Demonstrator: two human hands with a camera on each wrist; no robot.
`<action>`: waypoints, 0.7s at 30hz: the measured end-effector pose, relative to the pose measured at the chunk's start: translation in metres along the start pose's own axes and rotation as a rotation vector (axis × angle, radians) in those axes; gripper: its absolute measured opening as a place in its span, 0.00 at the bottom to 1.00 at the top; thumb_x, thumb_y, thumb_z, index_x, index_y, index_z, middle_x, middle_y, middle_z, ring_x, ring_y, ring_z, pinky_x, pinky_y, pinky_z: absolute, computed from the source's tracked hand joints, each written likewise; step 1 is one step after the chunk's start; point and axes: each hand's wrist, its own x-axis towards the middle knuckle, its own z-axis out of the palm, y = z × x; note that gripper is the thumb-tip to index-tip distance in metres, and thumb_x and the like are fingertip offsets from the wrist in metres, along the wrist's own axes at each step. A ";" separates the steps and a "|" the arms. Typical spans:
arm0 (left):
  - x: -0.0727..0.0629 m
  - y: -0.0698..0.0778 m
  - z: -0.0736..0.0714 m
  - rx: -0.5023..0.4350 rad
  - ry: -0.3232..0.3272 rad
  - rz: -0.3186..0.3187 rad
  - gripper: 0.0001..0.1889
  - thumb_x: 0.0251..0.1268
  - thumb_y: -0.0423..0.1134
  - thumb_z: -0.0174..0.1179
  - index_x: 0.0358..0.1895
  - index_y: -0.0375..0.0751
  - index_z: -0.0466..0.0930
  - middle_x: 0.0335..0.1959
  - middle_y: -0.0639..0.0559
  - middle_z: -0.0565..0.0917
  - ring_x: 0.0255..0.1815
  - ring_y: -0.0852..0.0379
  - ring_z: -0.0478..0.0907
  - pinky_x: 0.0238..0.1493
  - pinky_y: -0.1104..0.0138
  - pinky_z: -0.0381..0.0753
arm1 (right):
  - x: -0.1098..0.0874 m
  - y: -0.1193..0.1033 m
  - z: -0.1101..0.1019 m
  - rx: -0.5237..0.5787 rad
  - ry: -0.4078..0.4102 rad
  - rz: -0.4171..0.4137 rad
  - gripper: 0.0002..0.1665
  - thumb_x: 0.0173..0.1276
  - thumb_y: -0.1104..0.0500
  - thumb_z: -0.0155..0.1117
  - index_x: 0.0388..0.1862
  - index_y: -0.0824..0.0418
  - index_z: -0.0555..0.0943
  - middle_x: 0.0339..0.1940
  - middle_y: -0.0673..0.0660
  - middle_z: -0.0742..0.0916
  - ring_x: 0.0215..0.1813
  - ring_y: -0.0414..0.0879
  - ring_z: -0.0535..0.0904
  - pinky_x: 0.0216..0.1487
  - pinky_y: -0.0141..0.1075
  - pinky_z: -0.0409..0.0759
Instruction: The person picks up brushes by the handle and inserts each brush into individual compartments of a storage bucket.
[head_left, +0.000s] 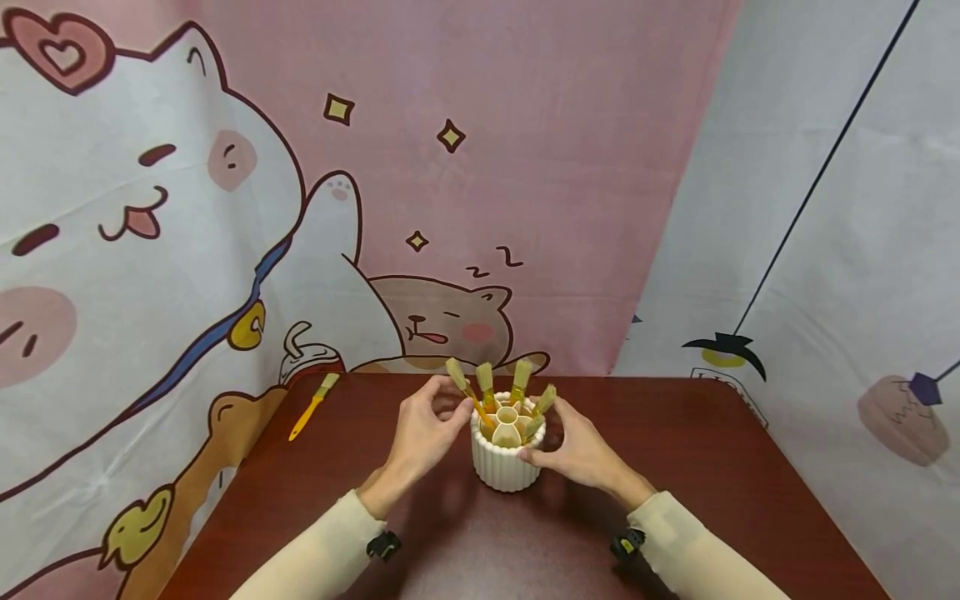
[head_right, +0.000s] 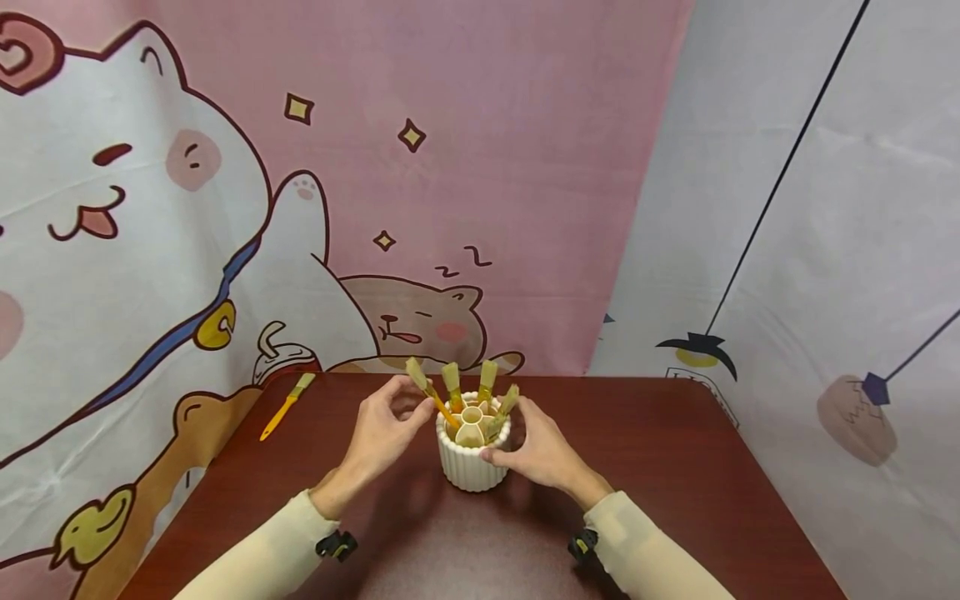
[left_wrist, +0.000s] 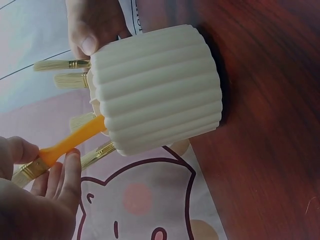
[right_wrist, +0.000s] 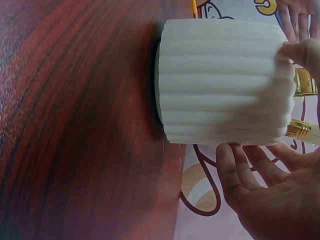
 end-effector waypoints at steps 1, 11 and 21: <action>0.000 0.000 0.000 0.006 -0.010 0.004 0.14 0.79 0.32 0.76 0.61 0.41 0.89 0.53 0.43 0.97 0.52 0.51 0.98 0.53 0.67 0.96 | 0.000 0.000 0.000 0.005 0.000 0.001 0.58 0.65 0.33 0.91 0.85 0.52 0.74 0.79 0.57 0.87 0.81 0.59 0.83 0.84 0.70 0.78; -0.001 -0.008 0.004 0.063 -0.096 0.001 0.13 0.81 0.33 0.75 0.62 0.39 0.89 0.53 0.43 0.97 0.53 0.51 0.98 0.53 0.65 0.97 | 0.000 0.000 0.001 0.008 -0.005 0.001 0.59 0.65 0.34 0.92 0.86 0.53 0.73 0.79 0.57 0.87 0.79 0.58 0.84 0.83 0.70 0.79; -0.001 -0.017 0.006 0.161 -0.126 -0.004 0.11 0.81 0.35 0.76 0.60 0.42 0.90 0.53 0.46 0.96 0.54 0.50 0.96 0.56 0.58 0.97 | 0.000 -0.002 0.000 0.012 -0.013 0.019 0.62 0.64 0.32 0.91 0.88 0.56 0.71 0.80 0.58 0.85 0.81 0.59 0.83 0.84 0.70 0.78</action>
